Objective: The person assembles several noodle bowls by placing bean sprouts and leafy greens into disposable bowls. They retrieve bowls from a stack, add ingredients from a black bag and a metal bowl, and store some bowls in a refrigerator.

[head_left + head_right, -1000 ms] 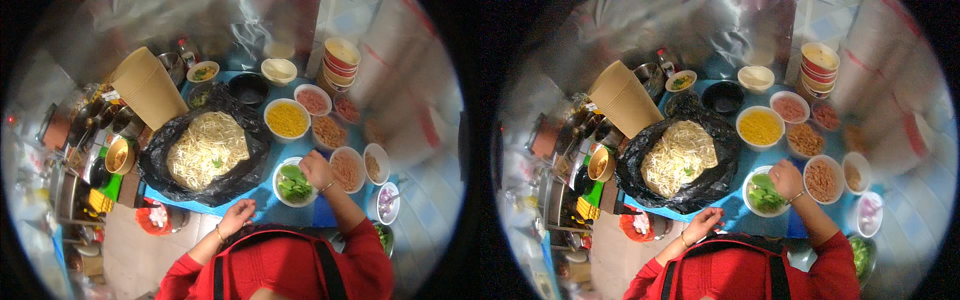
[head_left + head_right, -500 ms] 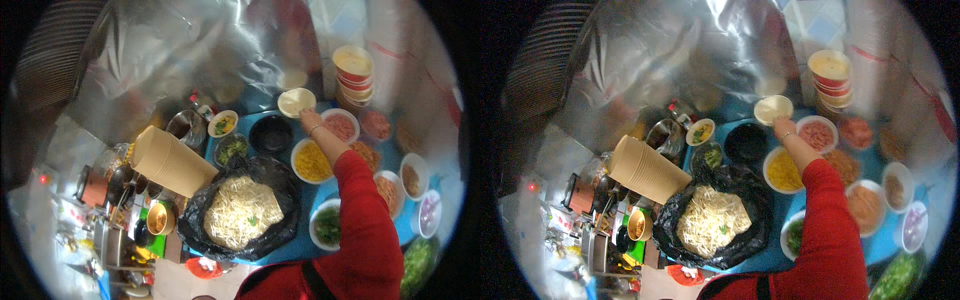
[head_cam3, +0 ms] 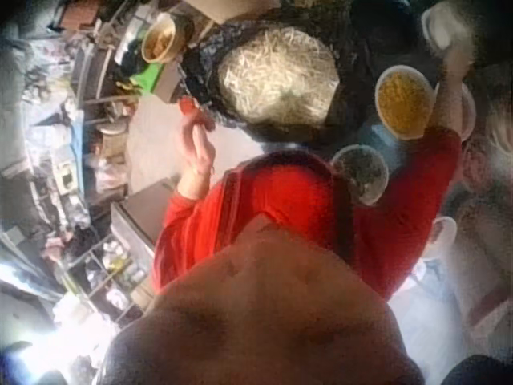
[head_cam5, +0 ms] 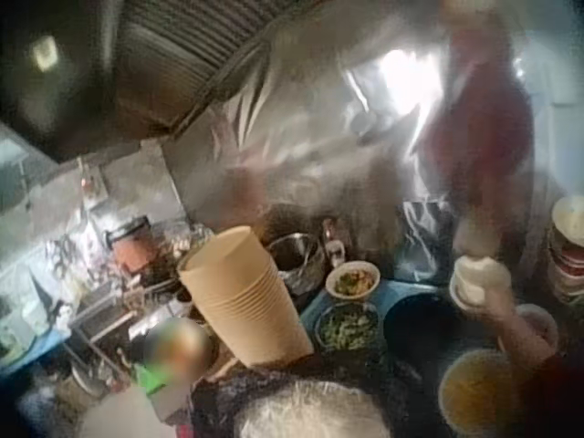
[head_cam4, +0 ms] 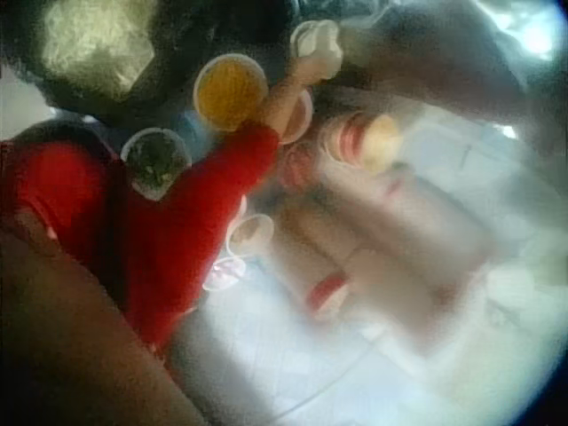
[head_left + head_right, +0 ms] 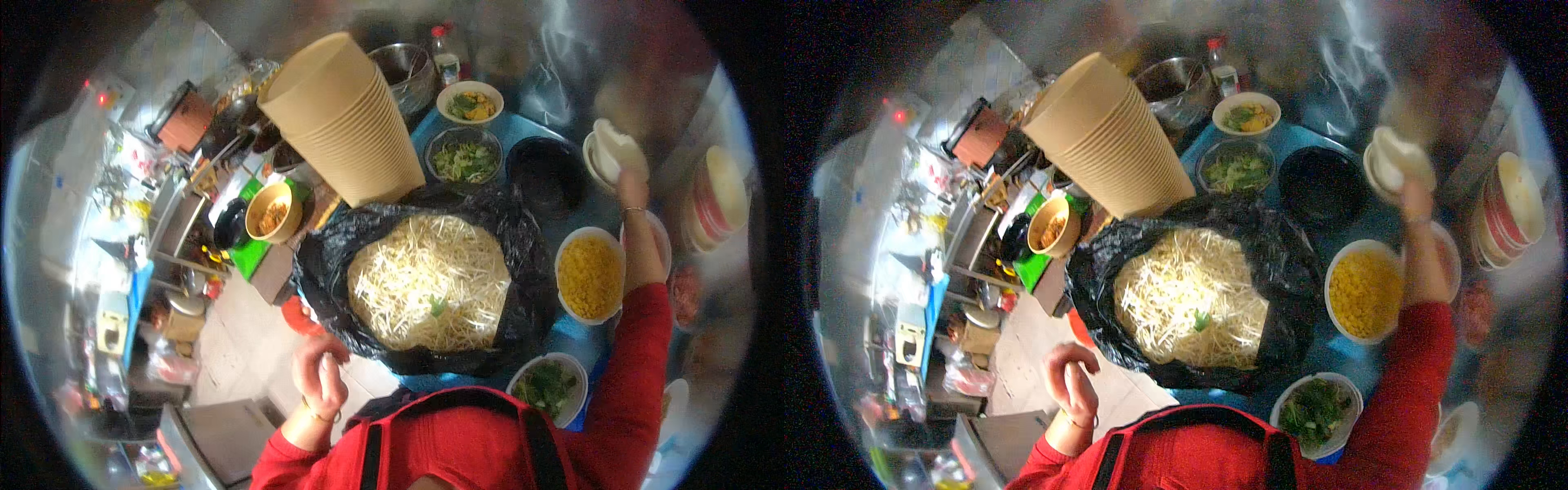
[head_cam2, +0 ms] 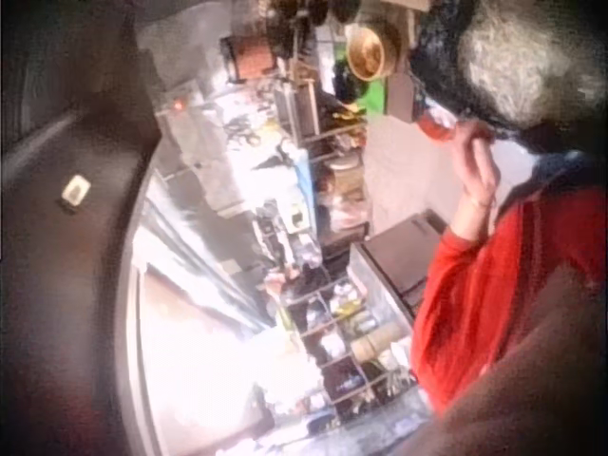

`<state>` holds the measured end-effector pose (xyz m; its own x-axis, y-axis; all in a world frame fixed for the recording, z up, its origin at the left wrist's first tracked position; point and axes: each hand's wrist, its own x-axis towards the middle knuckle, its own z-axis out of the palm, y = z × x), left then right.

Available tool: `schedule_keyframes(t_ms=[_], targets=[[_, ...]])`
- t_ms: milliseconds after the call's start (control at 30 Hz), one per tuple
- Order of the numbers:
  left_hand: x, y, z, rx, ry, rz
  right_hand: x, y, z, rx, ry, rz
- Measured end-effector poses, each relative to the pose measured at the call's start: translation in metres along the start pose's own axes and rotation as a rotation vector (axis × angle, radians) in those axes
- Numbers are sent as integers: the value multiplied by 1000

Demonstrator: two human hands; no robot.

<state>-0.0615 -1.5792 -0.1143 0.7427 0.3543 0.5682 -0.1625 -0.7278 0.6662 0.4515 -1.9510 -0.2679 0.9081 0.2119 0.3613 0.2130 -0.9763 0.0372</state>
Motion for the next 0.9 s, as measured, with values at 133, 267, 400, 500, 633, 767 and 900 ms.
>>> schedule_keyframes(t_ms=[133,267,400,500,633,767,900], targets=[[8,-5,-2,-295,112,-87,-24,-38,-111,334,447,68],[39,-5,-9,-700,63,-280,-110,-137,-261,259,621,-432],[48,-1,-30,-1276,-59,-438,-181,-245,-340,654,374,-1192],[37,-22,-56,-1195,-73,-694,-217,-305,-337,781,362,-1325],[-2,-68,-93,-1063,153,-908,-214,-330,-297,850,80,-965],[-39,-110,-125,-1075,384,-894,-172,-381,-217,421,-441,-647],[-68,-121,-142,-1192,419,-1011,-151,-421,-158,358,-600,-628]])
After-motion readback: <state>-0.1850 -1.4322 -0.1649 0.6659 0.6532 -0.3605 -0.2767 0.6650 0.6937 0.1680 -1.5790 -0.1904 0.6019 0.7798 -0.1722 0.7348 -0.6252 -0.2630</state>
